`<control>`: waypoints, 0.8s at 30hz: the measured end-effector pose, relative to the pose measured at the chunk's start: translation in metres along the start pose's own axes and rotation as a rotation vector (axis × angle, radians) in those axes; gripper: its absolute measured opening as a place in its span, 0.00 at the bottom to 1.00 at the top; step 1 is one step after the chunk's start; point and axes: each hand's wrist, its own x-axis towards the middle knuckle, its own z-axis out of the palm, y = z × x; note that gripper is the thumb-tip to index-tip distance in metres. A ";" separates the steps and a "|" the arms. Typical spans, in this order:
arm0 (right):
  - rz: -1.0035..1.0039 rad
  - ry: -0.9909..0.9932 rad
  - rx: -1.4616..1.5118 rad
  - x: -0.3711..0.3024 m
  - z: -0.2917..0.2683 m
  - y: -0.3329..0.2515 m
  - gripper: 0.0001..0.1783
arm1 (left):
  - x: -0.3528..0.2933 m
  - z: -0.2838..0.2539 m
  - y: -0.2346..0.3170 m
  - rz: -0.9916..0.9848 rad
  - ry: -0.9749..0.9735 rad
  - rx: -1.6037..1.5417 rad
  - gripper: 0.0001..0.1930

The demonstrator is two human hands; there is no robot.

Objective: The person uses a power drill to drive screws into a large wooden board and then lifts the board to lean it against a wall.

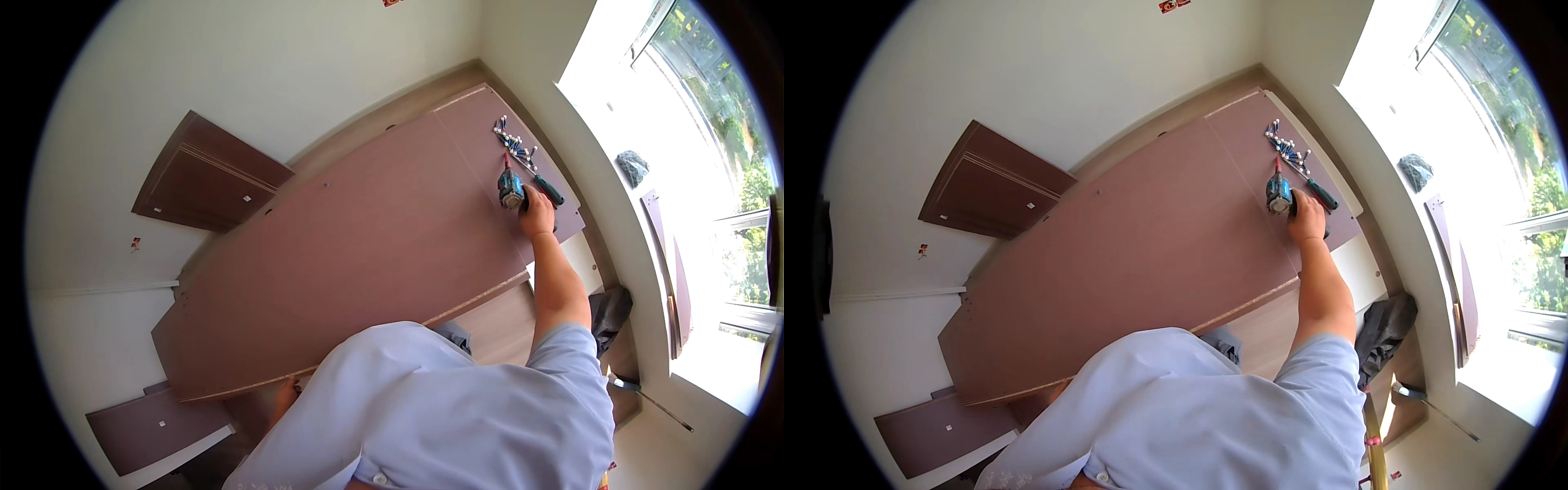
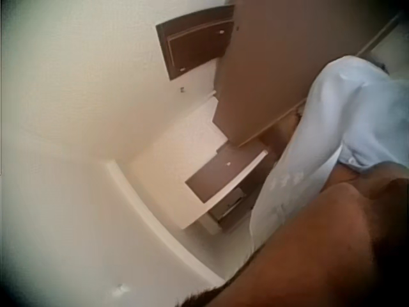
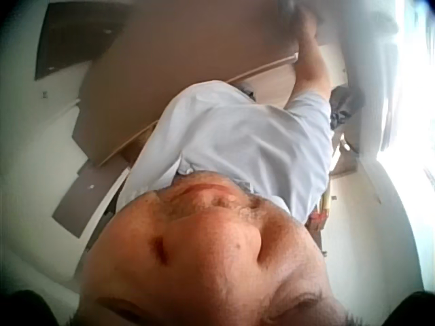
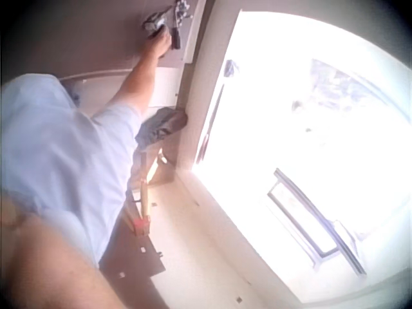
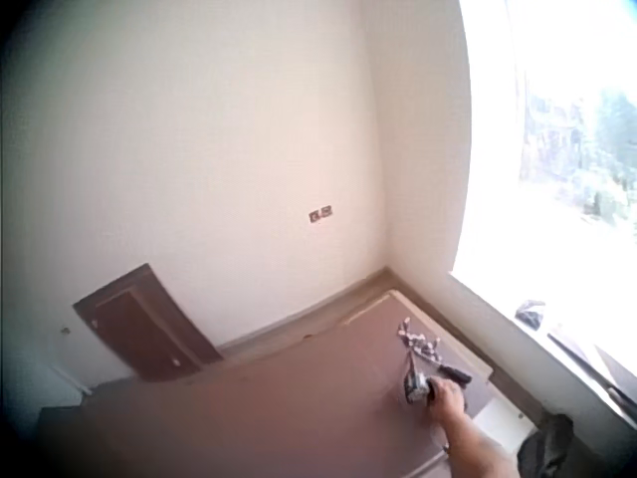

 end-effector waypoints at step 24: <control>0.209 0.078 0.573 -0.092 -0.014 -0.094 0.20 | -0.048 0.208 0.235 0.273 -0.664 -0.016 0.09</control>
